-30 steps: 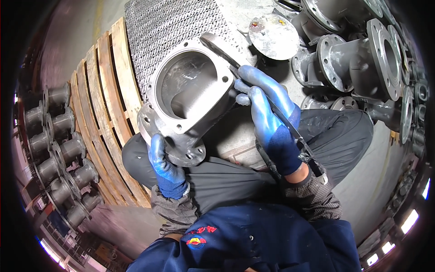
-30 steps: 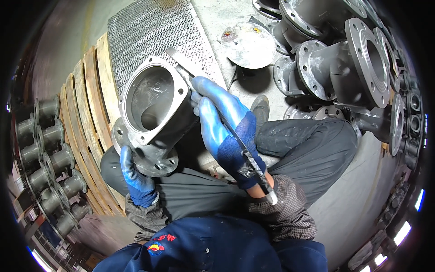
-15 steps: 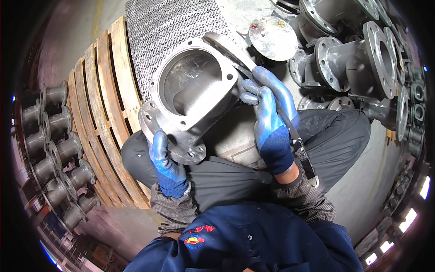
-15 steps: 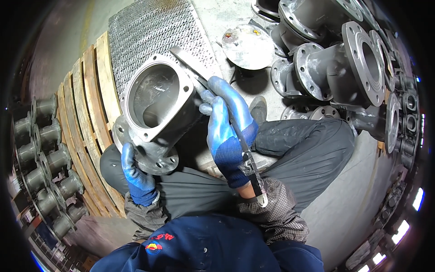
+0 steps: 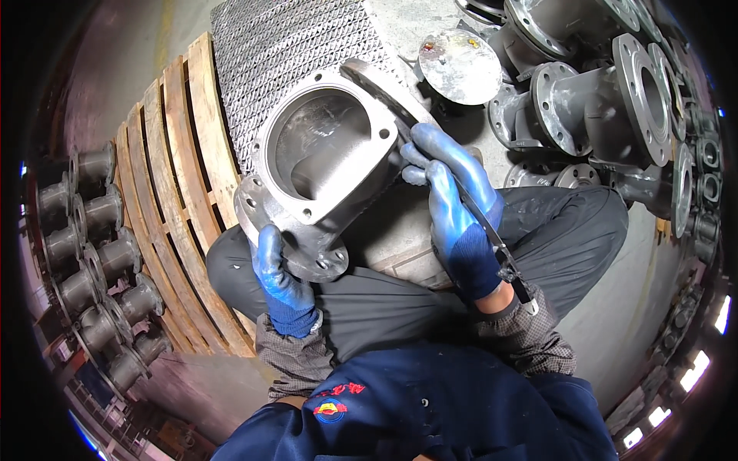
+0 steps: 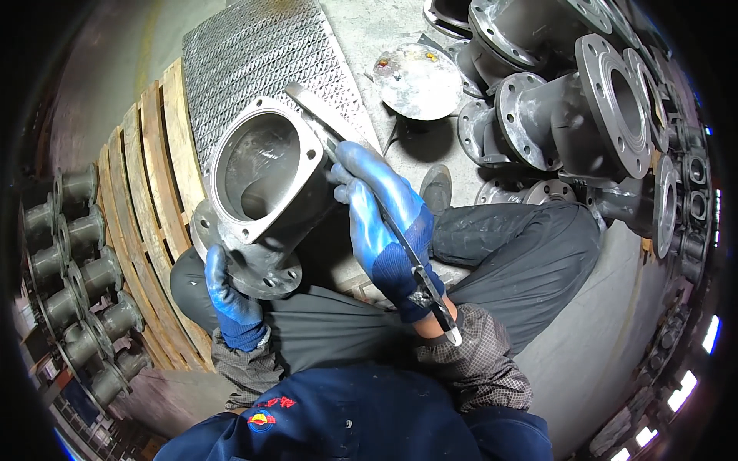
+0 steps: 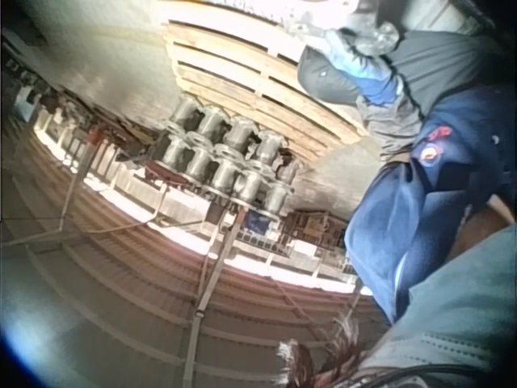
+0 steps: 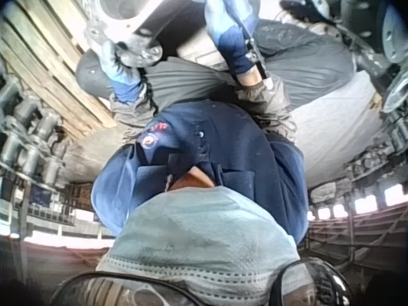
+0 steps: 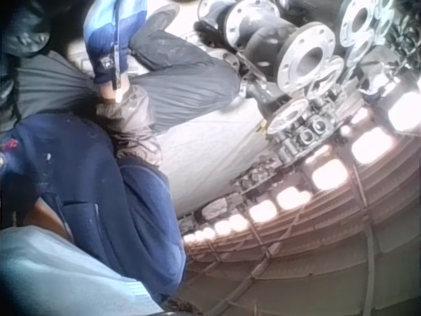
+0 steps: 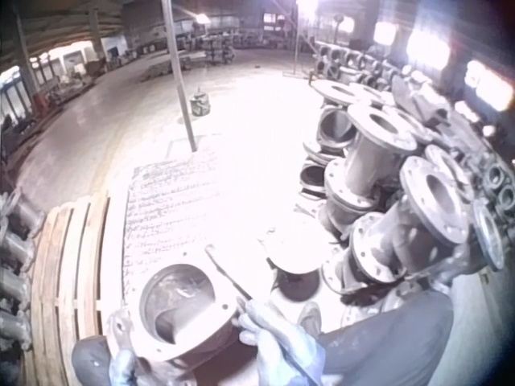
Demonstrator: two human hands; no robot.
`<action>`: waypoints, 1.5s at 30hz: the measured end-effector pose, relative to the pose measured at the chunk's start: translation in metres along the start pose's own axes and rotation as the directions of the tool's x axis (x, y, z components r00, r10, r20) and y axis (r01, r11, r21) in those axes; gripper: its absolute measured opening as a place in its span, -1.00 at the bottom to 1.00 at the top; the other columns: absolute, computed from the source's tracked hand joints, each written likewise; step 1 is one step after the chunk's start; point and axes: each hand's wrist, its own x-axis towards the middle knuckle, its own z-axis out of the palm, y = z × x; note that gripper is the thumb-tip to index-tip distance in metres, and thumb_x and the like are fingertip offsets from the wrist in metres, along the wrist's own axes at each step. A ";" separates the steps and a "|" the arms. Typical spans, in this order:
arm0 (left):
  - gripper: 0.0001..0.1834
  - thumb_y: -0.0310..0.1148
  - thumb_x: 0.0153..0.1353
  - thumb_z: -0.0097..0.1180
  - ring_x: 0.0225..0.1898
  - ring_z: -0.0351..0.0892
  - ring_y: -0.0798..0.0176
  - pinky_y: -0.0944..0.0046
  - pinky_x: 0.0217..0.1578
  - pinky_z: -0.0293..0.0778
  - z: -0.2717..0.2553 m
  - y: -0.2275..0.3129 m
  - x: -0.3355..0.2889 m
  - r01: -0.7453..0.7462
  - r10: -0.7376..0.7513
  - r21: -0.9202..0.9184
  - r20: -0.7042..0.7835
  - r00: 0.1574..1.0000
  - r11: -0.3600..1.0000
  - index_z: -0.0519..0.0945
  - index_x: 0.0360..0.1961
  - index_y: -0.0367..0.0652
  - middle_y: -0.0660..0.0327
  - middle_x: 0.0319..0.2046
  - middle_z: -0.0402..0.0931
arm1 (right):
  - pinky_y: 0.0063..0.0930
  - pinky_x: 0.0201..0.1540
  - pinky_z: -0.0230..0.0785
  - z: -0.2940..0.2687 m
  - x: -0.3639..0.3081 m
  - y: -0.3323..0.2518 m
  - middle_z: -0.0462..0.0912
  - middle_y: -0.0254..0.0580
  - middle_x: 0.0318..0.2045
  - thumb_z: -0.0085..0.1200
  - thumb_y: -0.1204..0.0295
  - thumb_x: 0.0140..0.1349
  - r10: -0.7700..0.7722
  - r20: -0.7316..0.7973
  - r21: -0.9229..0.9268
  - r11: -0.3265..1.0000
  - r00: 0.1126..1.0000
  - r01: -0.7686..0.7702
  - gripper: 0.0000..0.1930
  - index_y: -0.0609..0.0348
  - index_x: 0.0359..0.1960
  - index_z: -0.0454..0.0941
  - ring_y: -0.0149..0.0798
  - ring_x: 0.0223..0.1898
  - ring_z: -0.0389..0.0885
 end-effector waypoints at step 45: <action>-0.61 -0.44 0.37 -0.09 0.23 0.31 0.14 0.04 0.26 0.27 -0.014 -0.009 -0.014 -0.304 0.328 0.404 0.011 0.945 0.863 0.39 0.22 -0.10 0.13 0.25 0.28 | -0.34 0.24 0.29 -0.129 0.028 0.104 0.48 -0.01 0.15 -0.10 0.41 0.41 0.043 -0.286 -0.087 0.994 0.957 -0.071 -0.62 0.36 0.18 0.39 -0.15 0.12 0.51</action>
